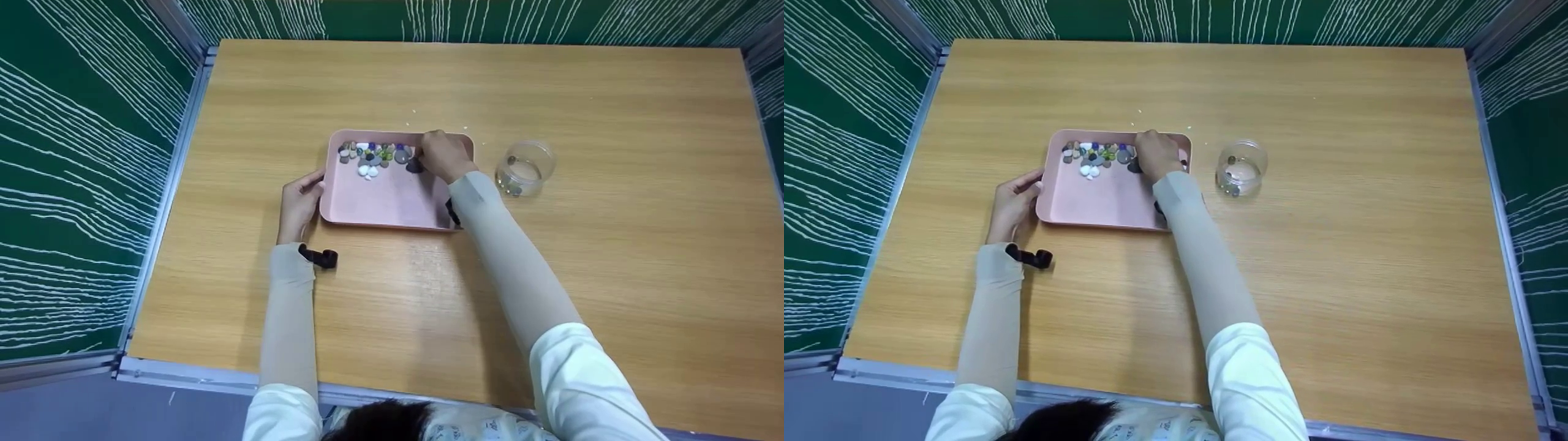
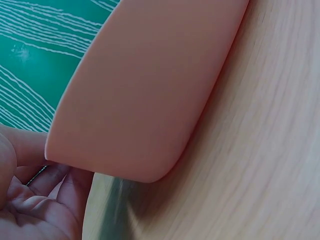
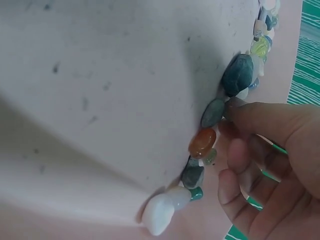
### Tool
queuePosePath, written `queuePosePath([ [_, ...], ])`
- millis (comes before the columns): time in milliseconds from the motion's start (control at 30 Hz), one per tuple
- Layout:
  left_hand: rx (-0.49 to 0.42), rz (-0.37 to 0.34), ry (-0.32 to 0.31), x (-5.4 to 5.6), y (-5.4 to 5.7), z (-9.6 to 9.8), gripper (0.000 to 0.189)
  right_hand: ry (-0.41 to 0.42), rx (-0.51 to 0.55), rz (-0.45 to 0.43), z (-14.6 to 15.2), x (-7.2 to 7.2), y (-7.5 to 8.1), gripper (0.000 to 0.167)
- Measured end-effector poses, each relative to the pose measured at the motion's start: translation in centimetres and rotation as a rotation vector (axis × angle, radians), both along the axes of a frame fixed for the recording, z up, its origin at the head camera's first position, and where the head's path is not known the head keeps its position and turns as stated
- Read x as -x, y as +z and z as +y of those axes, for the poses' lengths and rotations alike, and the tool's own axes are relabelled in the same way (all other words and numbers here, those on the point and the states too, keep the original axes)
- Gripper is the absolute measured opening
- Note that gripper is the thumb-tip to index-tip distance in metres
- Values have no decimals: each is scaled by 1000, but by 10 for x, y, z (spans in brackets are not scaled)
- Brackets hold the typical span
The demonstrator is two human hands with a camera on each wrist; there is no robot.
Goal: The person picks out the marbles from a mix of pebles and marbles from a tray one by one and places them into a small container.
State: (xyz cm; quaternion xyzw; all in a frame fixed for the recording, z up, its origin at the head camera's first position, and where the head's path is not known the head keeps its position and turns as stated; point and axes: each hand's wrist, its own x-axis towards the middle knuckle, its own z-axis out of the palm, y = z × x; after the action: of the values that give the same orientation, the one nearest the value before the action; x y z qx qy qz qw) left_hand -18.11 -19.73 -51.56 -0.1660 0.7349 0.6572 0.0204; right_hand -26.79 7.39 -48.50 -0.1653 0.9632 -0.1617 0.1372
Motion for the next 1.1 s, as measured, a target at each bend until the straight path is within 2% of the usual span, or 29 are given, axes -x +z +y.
queuePosePath([
  [333, 16, 18, -8, 1, -2, 1, 34, 14, 11, -5, 3, -2, 2, 23],
  [600, -17, -42, -6, 1, 0, 0, 34, 6, 22, -35, 4, -3, 6, 19],
  [800, 20, -14, -13, 0, -2, 0, 34, 31, 22, 26, 8, -6, 8, 16],
  [900, 26, -24, -15, 1, -2, 0, 34, 28, 35, 39, 9, -7, 10, 15],
  [1100, 25, -50, -11, 1, -2, 0, 35, 17, 88, -1, 12, -9, 17, 14],
])
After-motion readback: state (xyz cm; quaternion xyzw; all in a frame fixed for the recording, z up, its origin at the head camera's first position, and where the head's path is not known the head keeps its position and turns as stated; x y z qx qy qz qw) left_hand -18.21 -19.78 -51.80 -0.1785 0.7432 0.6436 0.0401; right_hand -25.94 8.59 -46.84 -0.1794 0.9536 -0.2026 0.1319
